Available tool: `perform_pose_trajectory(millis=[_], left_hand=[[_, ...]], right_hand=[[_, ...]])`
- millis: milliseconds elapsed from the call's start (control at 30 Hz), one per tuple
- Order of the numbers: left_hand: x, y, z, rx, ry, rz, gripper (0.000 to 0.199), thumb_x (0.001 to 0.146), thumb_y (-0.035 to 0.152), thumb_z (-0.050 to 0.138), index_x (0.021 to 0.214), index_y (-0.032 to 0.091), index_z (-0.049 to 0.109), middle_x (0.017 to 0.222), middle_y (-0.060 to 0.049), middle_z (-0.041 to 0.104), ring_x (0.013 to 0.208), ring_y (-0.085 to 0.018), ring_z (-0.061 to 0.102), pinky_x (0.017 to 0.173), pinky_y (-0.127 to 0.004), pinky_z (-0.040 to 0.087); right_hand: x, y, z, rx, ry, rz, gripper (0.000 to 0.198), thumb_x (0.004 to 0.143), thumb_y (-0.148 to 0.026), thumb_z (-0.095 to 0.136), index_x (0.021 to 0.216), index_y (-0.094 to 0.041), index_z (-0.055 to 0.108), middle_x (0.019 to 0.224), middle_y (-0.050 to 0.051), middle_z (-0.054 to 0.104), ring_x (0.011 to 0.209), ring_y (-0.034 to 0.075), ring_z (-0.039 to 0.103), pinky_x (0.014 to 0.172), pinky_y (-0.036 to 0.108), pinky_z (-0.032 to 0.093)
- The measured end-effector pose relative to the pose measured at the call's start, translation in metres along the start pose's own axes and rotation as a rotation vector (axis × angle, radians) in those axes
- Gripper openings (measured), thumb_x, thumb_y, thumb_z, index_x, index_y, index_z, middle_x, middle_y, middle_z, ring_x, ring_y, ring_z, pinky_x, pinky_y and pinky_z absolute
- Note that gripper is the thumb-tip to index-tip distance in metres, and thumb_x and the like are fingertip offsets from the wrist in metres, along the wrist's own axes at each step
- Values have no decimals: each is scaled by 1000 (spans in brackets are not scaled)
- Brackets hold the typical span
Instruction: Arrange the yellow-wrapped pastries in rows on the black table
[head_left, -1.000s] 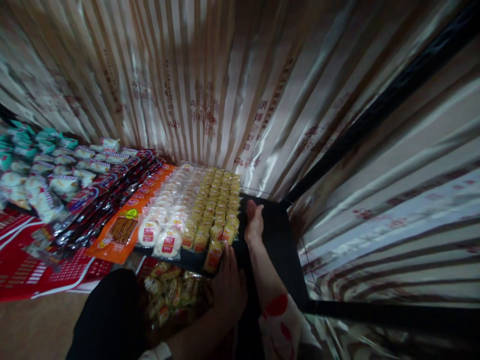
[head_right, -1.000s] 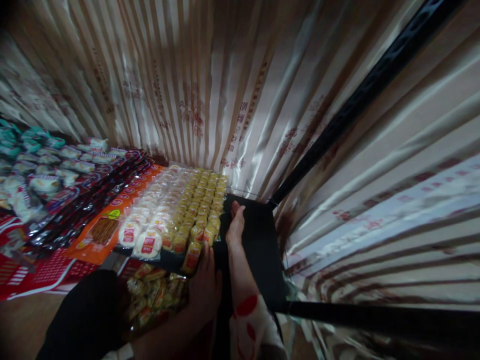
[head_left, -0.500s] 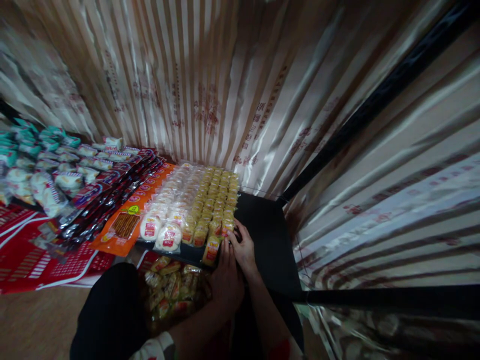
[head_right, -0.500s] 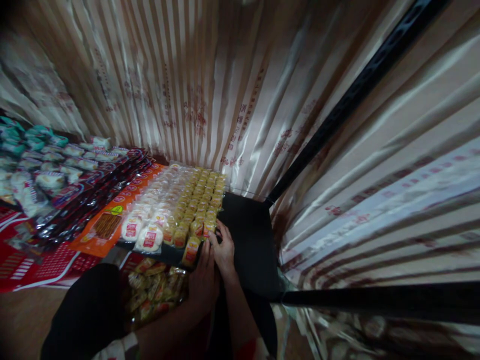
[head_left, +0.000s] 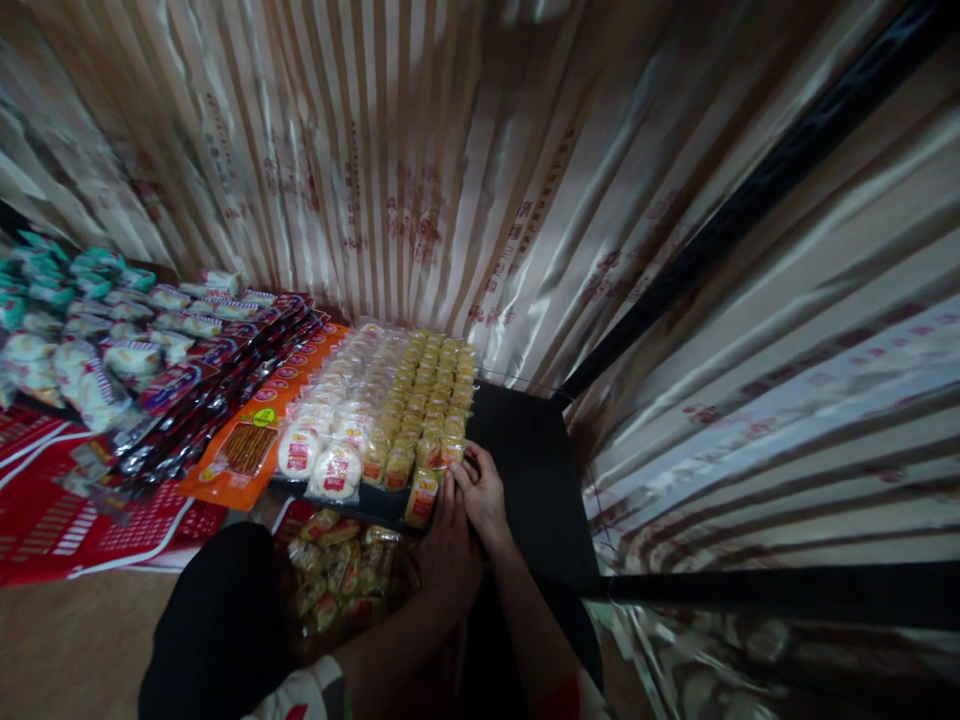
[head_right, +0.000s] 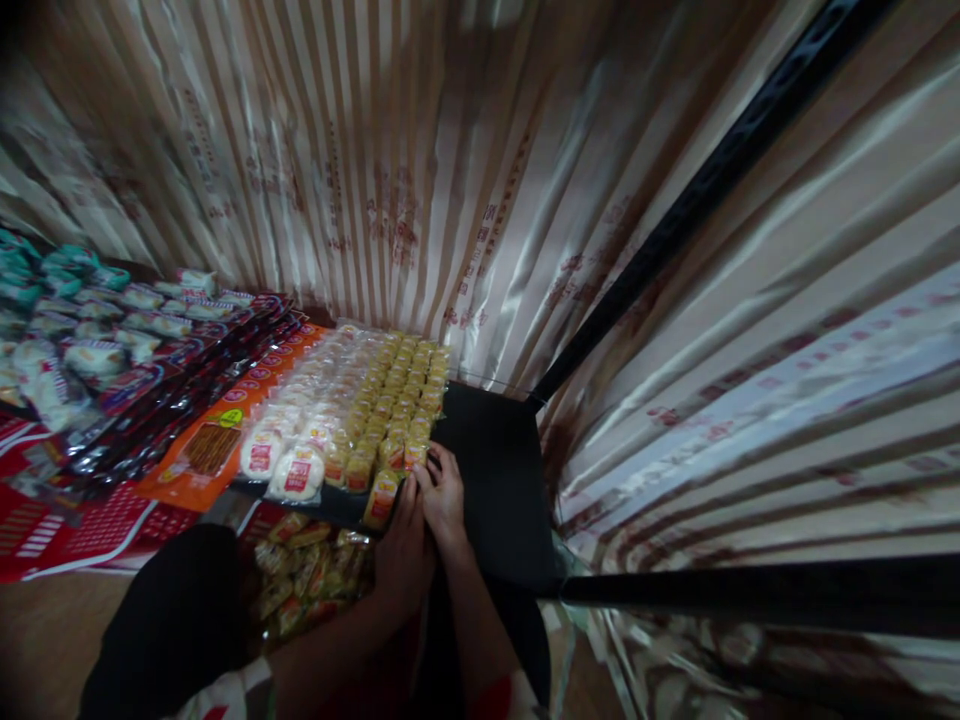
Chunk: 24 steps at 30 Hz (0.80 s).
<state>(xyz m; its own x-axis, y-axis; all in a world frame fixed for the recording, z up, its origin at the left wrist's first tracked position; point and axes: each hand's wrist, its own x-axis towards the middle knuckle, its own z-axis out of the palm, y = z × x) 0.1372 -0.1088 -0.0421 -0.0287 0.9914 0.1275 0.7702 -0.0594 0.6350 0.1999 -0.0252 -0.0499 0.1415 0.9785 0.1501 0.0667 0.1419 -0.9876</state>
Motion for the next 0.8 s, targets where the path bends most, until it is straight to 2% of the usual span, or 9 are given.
perform_pose_trajectory(millis=[133, 233, 367, 533, 667, 800], left_hand=[[1, 3, -3, 1, -10, -22, 58, 79, 5, 37, 136, 9, 34, 145, -16, 31, 135, -23, 28, 106, -39, 37], [0, 5, -4, 17, -3, -15, 56, 79, 6, 37, 136, 8, 35, 146, -16, 30, 135, -23, 26, 106, -37, 36], [-10, 2, 1, 60, 29, 43, 55, 77, 4, 36, 132, 4, 38, 144, -18, 32, 135, -23, 27, 107, -38, 35], [-27, -7, 5, 64, 52, 216, 55, 75, 5, 36, 130, 2, 40, 143, -19, 34, 136, -24, 26, 108, -42, 33], [-37, -9, -11, 26, 74, 262, 50, 78, 6, 36, 128, 6, 43, 142, -17, 36, 134, -24, 30, 106, -43, 36], [-46, -17, -36, -73, 155, 185, 45, 82, 8, 35, 125, 16, 45, 133, -12, 46, 125, -20, 40, 102, -41, 40]], right_hand=[[-1, 4, -3, -152, 40, 57, 38, 69, -33, 63, 104, -21, 60, 101, 6, 61, 78, 17, 60, 74, 34, 53], [-1, 4, -4, -155, 11, 96, 38, 69, -35, 63, 103, -20, 60, 98, 6, 62, 68, 14, 58, 65, 31, 52], [-1, 4, -6, -130, 9, 75, 38, 67, -36, 65, 101, -20, 62, 103, 7, 62, 74, 16, 59, 67, 31, 52], [-2, 6, -9, -130, 21, 28, 47, 64, -37, 69, 108, -22, 61, 109, 8, 60, 89, 19, 59, 72, 31, 51], [-4, -1, -10, -121, 44, 13, 51, 66, -39, 67, 112, -21, 57, 114, 9, 56, 89, 18, 58, 72, 31, 51], [-20, -14, -12, -225, 145, -14, 45, 70, -43, 63, 108, -19, 57, 102, 9, 61, 86, 18, 58, 67, 29, 49]])
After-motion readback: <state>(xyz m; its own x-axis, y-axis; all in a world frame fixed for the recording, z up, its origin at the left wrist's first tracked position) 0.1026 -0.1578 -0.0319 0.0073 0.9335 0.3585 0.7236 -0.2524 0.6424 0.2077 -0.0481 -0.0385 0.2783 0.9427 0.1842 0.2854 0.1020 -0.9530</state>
